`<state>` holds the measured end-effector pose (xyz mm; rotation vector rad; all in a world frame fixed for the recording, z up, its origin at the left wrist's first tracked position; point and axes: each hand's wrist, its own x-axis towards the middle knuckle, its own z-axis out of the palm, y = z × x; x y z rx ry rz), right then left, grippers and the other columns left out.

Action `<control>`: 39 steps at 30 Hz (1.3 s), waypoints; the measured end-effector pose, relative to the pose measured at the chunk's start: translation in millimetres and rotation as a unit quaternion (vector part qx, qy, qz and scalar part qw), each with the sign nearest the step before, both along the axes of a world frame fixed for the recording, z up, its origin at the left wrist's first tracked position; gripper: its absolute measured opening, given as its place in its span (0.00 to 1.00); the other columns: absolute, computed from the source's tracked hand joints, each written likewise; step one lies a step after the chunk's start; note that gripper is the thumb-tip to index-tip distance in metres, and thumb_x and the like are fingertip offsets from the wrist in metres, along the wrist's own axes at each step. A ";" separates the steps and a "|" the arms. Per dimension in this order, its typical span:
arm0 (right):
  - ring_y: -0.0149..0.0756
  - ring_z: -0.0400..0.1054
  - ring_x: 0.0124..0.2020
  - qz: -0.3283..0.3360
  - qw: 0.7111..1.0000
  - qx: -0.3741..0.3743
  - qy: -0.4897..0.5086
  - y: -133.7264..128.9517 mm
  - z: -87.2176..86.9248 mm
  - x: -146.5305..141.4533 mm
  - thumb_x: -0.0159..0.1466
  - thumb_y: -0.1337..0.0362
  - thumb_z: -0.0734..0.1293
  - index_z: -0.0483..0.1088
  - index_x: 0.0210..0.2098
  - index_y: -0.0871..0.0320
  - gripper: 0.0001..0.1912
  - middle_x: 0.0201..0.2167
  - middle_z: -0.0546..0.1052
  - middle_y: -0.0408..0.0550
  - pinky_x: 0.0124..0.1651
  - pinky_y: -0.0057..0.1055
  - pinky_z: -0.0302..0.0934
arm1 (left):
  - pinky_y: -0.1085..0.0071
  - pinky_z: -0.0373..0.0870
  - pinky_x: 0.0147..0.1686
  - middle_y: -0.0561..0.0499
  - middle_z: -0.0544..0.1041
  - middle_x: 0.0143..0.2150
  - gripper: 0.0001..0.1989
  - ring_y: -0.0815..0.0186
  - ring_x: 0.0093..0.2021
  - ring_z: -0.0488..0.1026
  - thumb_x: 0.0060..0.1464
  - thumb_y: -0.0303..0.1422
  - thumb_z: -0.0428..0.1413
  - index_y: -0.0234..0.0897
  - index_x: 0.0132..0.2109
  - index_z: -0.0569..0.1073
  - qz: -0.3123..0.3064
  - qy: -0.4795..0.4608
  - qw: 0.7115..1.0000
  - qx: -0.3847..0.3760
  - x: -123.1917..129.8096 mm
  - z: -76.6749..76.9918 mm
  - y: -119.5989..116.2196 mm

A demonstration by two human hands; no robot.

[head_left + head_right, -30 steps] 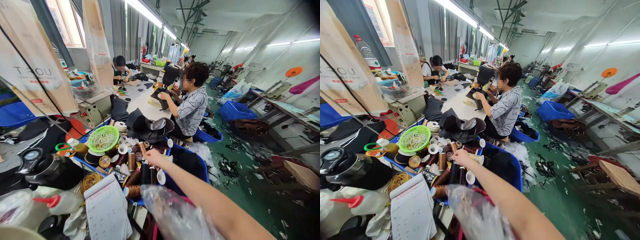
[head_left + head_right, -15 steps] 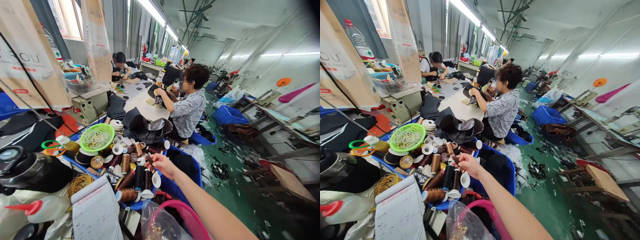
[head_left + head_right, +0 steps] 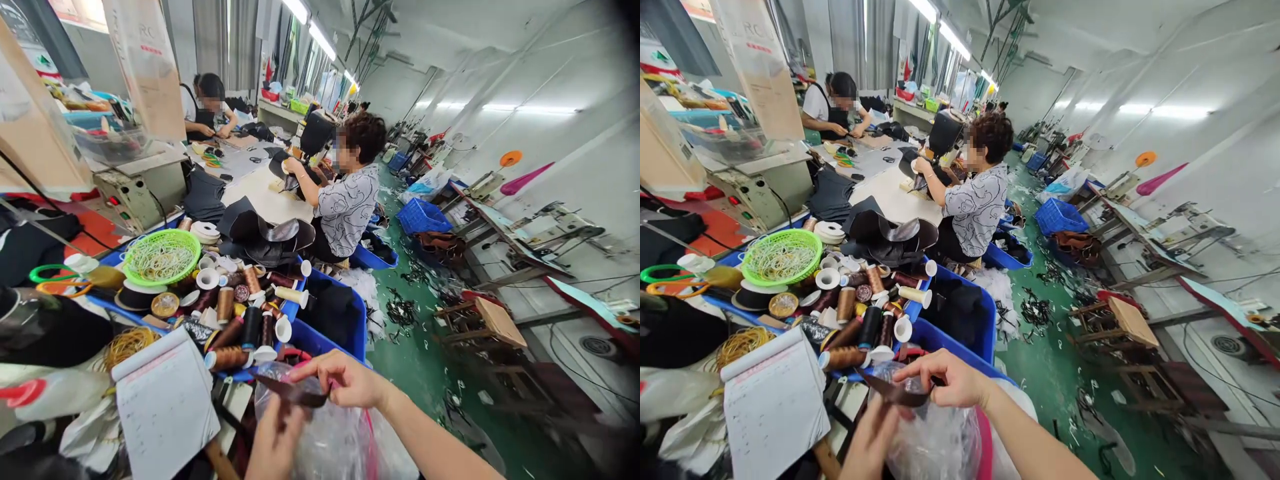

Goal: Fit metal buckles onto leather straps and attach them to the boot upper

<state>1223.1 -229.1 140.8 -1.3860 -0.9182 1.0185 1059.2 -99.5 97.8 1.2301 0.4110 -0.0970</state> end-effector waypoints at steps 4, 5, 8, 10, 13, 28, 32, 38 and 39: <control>0.46 0.67 0.58 -0.016 0.998 -0.049 -0.039 -14.6 3.5 -27.8 0.45 0.77 0.61 0.61 0.23 0.56 0.10 0.54 0.76 0.52 0.59 0.43 0.58 | 0.73 0.72 0.36 0.42 0.80 0.43 0.15 0.66 0.36 0.77 0.58 0.34 0.57 0.32 0.50 0.72 0.204 0.121 0.940 -0.247 29.7 -6.5 23.2; 0.46 0.67 0.57 -0.036 0.997 -0.063 -0.035 -17.9 0.8 -32.1 0.46 0.77 0.62 0.62 0.24 0.56 0.10 0.53 0.76 0.52 0.58 0.43 0.58 | 0.75 0.72 0.33 0.43 0.80 0.41 0.14 0.68 0.33 0.76 0.59 0.31 0.56 0.32 0.51 0.71 0.219 0.134 0.929 -0.267 34.6 -5.6 29.2; 0.44 0.72 0.47 -0.135 0.987 -0.089 -0.004 -27.7 -11.9 -40.9 0.51 0.72 0.66 0.64 0.26 0.57 0.06 0.45 0.79 0.53 0.49 0.39 0.62 | 0.74 0.75 0.35 0.41 0.80 0.46 0.12 0.68 0.36 0.78 0.63 0.29 0.50 0.31 0.51 0.71 0.243 0.131 0.922 -0.273 42.6 2.5 47.8; 0.38 0.72 0.35 -0.206 0.971 -0.112 0.036 -32.7 -18.7 -44.6 0.55 0.64 0.69 0.66 0.28 0.58 0.07 0.34 0.80 0.50 0.39 0.34 0.62 | 0.70 0.77 0.40 0.38 0.78 0.51 0.15 0.64 0.43 0.79 0.66 0.33 0.46 0.30 0.52 0.71 0.235 0.116 0.921 -0.289 44.0 9.6 59.3; 0.32 0.68 0.26 -0.276 0.944 -0.151 0.098 -35.2 -19.7 -48.8 0.54 0.58 0.73 0.67 0.28 0.59 0.13 0.24 0.78 0.45 0.32 0.30 0.58 | 0.64 0.78 0.45 0.37 0.76 0.55 0.19 0.59 0.48 0.77 0.67 0.37 0.43 0.30 0.54 0.71 0.202 0.081 0.913 -0.344 43.5 17.8 71.5; 0.33 0.74 0.26 -0.367 0.911 -0.080 0.173 -21.0 15.5 -64.5 0.50 0.60 0.77 0.71 0.38 0.59 0.20 0.28 0.80 0.45 0.33 0.30 0.66 | 0.53 0.78 0.45 0.39 0.75 0.57 0.21 0.51 0.55 0.73 0.66 0.41 0.41 0.39 0.56 0.72 0.194 -0.010 0.919 -0.342 33.3 11.7 78.4; 0.34 0.74 0.26 -0.370 0.907 -0.113 0.164 -20.6 12.7 -68.7 0.49 0.59 0.77 0.72 0.37 0.61 0.19 0.25 0.80 0.46 0.34 0.30 0.67 | 0.53 0.80 0.41 0.39 0.78 0.52 0.20 0.53 0.50 0.77 0.67 0.38 0.41 0.36 0.49 0.75 0.261 0.020 0.897 -0.356 24.0 9.7 73.7; 0.33 0.72 0.21 -0.242 0.928 -0.209 0.194 -13.7 -26.2 -73.3 0.45 0.62 0.77 0.72 0.30 0.62 0.17 0.18 0.77 0.44 0.26 0.28 0.63 | 0.60 0.80 0.37 0.52 0.72 0.27 0.18 0.68 0.28 0.74 0.66 0.30 0.41 0.32 0.33 0.72 0.413 0.116 0.813 -0.394 -10.4 2.8 76.8; 0.33 0.72 0.20 -0.217 0.928 -0.223 0.203 -9.1 -31.4 -73.1 0.43 0.62 0.78 0.72 0.29 0.62 0.16 0.18 0.77 0.44 0.26 0.27 0.62 | 0.60 0.80 0.36 0.53 0.69 0.26 0.19 0.70 0.26 0.71 0.66 0.30 0.41 0.33 0.31 0.70 0.429 0.113 0.806 -0.392 -16.2 1.0 80.3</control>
